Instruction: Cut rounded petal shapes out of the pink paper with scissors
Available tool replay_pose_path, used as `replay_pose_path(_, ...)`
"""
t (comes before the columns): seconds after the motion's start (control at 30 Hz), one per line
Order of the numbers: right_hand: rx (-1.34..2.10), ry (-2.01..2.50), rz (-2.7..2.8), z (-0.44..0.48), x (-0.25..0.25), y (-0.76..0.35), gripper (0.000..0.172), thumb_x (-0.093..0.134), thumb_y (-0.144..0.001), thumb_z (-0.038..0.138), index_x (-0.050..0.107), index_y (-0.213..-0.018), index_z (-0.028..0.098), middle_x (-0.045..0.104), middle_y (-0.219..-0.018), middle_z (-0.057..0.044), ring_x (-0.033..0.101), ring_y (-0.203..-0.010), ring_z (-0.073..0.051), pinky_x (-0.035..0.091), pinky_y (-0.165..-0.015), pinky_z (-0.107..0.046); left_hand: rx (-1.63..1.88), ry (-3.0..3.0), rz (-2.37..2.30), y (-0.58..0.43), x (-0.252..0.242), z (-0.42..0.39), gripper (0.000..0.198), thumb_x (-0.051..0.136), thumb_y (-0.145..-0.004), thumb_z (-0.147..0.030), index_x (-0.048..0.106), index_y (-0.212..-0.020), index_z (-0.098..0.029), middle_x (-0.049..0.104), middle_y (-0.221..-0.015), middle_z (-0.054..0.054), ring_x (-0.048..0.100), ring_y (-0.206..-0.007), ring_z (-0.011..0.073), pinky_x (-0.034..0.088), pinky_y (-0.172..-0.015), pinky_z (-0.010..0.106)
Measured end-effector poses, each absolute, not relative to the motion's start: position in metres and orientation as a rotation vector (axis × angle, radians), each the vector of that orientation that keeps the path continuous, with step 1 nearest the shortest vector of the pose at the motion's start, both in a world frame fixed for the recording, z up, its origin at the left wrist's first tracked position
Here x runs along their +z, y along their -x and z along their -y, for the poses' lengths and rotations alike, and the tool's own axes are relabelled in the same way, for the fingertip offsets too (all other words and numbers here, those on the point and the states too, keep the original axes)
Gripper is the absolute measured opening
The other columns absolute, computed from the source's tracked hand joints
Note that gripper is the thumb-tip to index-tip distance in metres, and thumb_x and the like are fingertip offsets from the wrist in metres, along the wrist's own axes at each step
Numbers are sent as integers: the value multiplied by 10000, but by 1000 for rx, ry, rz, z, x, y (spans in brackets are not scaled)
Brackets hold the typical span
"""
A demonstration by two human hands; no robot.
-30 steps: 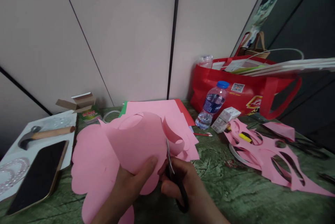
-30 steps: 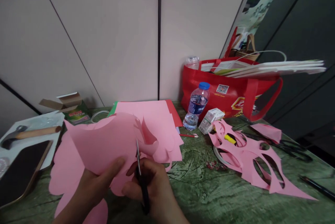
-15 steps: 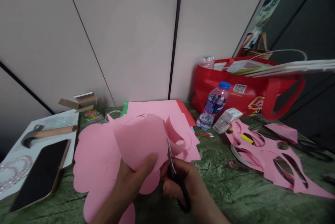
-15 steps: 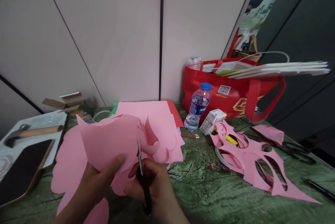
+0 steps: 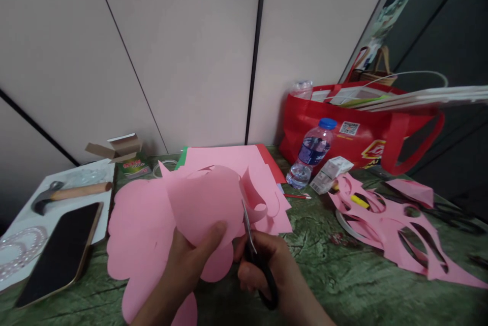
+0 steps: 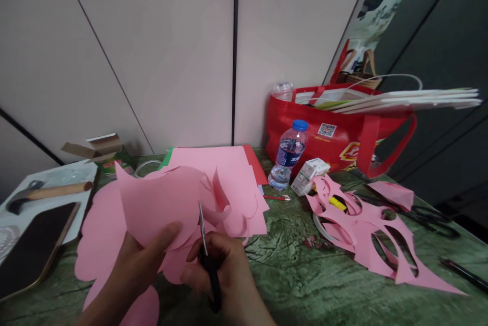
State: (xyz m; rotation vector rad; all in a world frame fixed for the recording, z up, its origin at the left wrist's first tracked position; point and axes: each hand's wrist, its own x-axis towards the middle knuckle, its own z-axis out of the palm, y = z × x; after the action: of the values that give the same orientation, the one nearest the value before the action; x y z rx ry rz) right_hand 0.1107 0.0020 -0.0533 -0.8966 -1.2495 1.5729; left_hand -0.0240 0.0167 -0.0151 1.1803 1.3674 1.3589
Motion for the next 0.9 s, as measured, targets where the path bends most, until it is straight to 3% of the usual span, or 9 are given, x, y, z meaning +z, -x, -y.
replay_pose_path(0.2, 1605, 888, 1247, -1, -50, -112, 310, 699, -638, 418, 534, -682, 159, 467, -459, 61, 410, -369, -68, 289, -366, -181, 1393, -1126, -1359, 25, -15, -20, 203, 669, -635, -335, 654, -712, -148, 671, -657, 19, 600, -655, 187, 481, -583, 278)
replay_pose_path(0.4, 1573, 912, 1180, 2, -54, -102, 331, 709, -605, 437, 513, -637, 173, 435, -427, 76, 406, -339, -70, 289, -333, -173, 1393, -1174, -1468, 17, -8, -15, 217, 621, -656, -387, 620, -609, -175, 629, -538, -9, 589, -556, 178, 468, -494, 259)
replay_pose_path(0.57, 1656, 885, 1150, 2, -59, -98, 309, 754, -581, 368, 517, -643, 180, 453, -439, 75, 421, -354, -77, 310, -357, -187, 1378, -1122, -1550, 12, -1, -10, 186, 654, -636, -325, 668, -733, -167, 713, -689, 29, 659, -695, 217, 525, -594, 277)
replay_pose_path(0.7, 1627, 827, 1144, 0, -53, -104, 311, 785, -558, 328, 532, -648, 172, 425, -479, 80, 331, -409, -62, 249, -398, -190, 1348, -1083, -1515, 10, -1, -7, 174, 653, -624, -336, 636, -687, -175, 709, -663, 36, 664, -671, 216, 537, -594, 283)
replay_pose_path(0.9, 1639, 809, 1136, -2, -46, -107, 388, 791, -540, 417, 541, -669, 148, 464, -550, 43, 347, -479, -79, 252, -437, -204, 1323, -1093, -1481, 10, -4, -5, 215, 667, -606, -328, 608, -757, -185, 727, -742, 29, 667, -743, 212, 539, -646, 273)
